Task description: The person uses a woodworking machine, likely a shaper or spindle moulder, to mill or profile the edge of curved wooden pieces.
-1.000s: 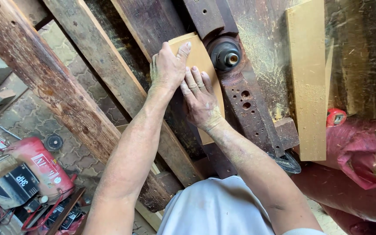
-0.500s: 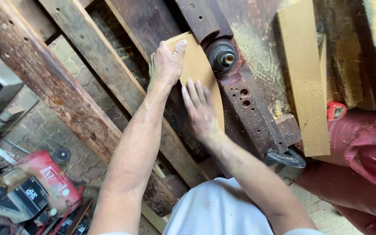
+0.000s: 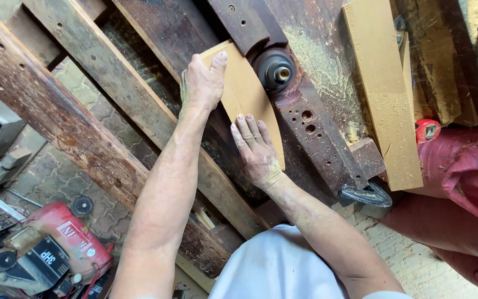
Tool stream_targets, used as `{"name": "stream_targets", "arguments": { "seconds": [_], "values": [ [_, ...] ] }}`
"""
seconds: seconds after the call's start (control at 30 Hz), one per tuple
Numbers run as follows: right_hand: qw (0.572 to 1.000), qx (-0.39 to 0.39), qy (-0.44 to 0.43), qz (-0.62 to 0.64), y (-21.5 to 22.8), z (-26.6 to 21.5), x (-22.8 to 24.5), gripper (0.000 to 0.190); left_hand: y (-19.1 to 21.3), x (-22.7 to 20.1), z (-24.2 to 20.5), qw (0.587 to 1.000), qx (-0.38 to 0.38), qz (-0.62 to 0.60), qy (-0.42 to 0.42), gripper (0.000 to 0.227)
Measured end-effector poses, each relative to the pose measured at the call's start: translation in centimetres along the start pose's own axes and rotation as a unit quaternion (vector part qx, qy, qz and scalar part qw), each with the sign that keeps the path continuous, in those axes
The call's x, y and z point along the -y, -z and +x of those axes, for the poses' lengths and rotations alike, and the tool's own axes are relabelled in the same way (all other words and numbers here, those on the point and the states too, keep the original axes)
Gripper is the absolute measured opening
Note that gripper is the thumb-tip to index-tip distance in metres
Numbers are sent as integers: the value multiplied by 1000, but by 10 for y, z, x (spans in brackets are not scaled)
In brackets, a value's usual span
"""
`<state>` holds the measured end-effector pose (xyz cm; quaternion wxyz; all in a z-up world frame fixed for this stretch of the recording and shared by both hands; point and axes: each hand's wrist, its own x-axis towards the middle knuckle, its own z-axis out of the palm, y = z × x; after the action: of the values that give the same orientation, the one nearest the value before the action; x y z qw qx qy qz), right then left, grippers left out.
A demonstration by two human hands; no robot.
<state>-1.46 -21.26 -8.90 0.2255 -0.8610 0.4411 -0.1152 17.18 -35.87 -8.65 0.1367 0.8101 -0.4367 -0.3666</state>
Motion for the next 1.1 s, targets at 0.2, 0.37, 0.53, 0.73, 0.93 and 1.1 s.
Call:
{"name": "stream_targets", "arguments": {
  "seconds": [0.2, 0.37, 0.53, 0.73, 0.93, 1.1],
  "values": [
    [999, 31, 1, -24, 4, 8, 0, 72, 7, -6, 0, 1000, 17, 6, 21, 66],
    [1000, 5, 6, -23, 3, 13, -2, 64, 12, -10, 4, 999, 19, 9, 31, 66],
    [999, -1, 17, -38, 3, 21, -5, 61, 14, -6, 11, 1000, 2, 21, 17, 65],
    [999, -13, 30, -12, 8, 31, -7, 61, 20, -8, 18, 999, 17, -3, 39, 65],
    [999, -2, 30, -33, 9, 38, -7, 60, 24, -8, 22, 999, 10, 5, 46, 66],
    [999, 2, 39, -24, 5, 45, -11, 60, 21, 1, 32, 1000, -20, -2, 22, 67]
  ]
}}
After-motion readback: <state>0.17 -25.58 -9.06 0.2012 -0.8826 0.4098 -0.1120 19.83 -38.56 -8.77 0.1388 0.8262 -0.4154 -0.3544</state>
